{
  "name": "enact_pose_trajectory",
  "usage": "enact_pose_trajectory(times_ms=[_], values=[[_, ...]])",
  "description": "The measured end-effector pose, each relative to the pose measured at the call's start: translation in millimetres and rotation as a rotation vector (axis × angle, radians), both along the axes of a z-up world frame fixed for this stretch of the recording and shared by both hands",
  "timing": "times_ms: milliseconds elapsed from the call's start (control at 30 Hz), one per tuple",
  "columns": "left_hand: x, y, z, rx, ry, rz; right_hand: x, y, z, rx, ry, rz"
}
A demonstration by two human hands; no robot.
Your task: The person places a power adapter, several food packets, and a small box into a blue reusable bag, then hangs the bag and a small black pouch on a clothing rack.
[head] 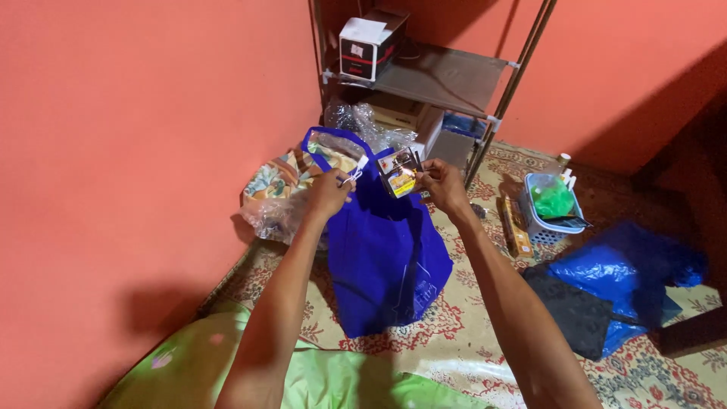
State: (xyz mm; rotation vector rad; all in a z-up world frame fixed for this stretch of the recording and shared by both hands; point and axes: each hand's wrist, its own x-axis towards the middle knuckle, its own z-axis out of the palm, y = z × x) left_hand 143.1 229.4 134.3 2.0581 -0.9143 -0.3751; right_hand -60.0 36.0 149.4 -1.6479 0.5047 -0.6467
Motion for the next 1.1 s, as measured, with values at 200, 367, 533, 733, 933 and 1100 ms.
enact_pose_trajectory(times_ms=[200, 367, 533, 733, 933, 1100], values=[[19, 6, -20, 0.207, -0.261, 0.105, 23, 5, -23, -0.060, 0.048, 0.060], [-10, 32, 17, 0.258, -0.268, 0.025, 32, 8, -30, -0.204, 0.146, 0.117], [-8, 26, 7, 0.299, -0.277, 0.007, 29, 30, -13, -0.187, 0.165, 0.180], [-7, 23, 3, 0.336, -0.289, -0.004, 28, 24, -11, -0.116, 0.132, 0.221], [-21, 20, 20, 0.343, -0.285, -0.019, 9, 17, -2, -0.135, 0.136, 0.182], [-30, 0, 21, 0.303, -0.354, -0.018, -11, -1, -6, -0.140, 0.140, 0.143]])
